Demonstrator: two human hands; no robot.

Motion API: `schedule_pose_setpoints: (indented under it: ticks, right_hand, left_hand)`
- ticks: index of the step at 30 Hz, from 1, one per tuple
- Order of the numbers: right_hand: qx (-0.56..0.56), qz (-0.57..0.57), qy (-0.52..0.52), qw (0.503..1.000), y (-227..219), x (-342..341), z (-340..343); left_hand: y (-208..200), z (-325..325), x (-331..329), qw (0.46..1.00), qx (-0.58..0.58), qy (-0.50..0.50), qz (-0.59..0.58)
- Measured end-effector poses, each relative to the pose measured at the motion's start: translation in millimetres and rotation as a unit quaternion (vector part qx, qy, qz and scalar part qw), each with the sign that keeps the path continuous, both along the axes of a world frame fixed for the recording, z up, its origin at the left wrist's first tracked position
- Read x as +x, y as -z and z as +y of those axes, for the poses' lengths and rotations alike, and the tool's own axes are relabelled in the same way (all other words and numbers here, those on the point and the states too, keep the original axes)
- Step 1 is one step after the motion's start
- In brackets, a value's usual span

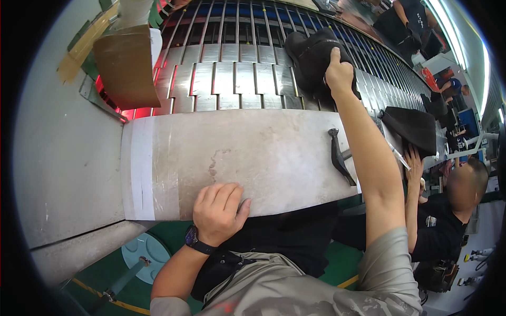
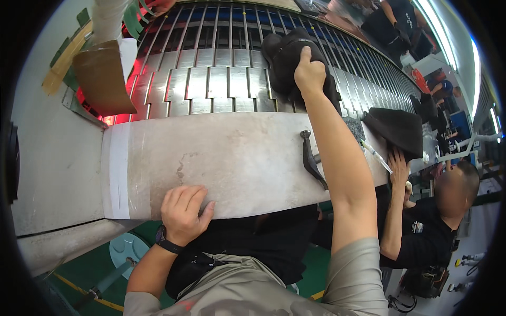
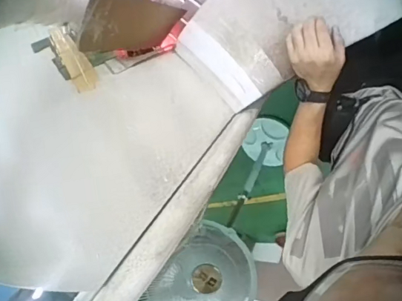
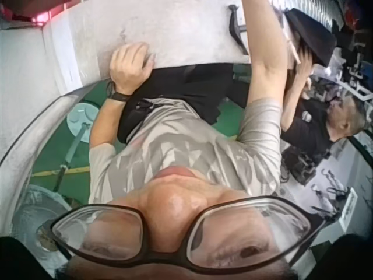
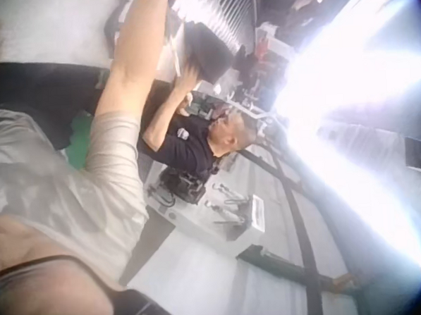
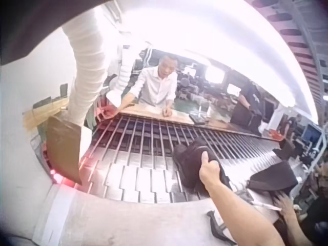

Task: The person retrieves shoe soles and boot uppers from a conveyor, aligns and presses each sole onto a boot upper by hand, and places an assembled boot onto the conveyor.

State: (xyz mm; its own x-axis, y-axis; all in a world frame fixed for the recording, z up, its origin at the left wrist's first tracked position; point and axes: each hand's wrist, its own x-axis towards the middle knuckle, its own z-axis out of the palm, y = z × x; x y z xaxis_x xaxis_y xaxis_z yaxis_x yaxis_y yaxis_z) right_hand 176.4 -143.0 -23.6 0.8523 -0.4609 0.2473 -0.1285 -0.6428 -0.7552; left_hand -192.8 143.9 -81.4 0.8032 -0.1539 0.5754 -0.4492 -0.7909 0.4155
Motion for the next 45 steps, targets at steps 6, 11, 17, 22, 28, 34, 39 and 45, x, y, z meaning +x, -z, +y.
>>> schedule_pose_setpoints:
  ticks: [6, 11, 17, 22, 28, 34, 39, 45]
  right_hand:
    - [-0.023, 0.026, -0.067, 0.997, -9.4, -21.4, -13.2]
    - [-0.015, -0.019, -0.226, 0.974, -8.8, -101.5, -24.9]
    - [0.183, 0.050, -0.372, 0.909, 16.1, -247.6, 12.7]
    - [0.106, -0.068, -0.374, 0.919, 53.6, -268.0, 13.0]
    - [0.077, -0.124, -0.413, 0.899, 55.5, -266.3, 12.8]
    - [0.070, -0.116, -0.473, 0.871, 55.4, -273.4, 14.1]
    - [0.058, -0.104, -0.474, 0.872, 49.3, -275.7, 19.4]
    - [0.045, -0.089, -0.465, 0.880, 47.9, -276.0, 25.1]
  left_hand:
    - [4.0, -1.5, 1.7, 1.000, 0.019, 0.003, -0.002]
    - [4.0, -5.1, 1.6, 1.000, 0.029, 0.003, -0.009]
    - [7.3, 1.3, -13.6, 0.996, 0.060, -0.065, 0.032]
    - [-5.6, -9.3, 6.1, 0.992, -0.015, -0.030, 0.121]
    - [-18.1, 56.0, 75.6, 0.956, -0.053, -0.189, 0.219]
    - [-11.6, 166.0, 146.5, 0.922, 0.012, -0.342, 0.182]
    - [-13.0, 168.0, 178.1, 0.927, 0.103, -0.312, 0.179]
    - [-6.0, 140.9, 183.7, 0.901, 0.089, -0.362, 0.222]
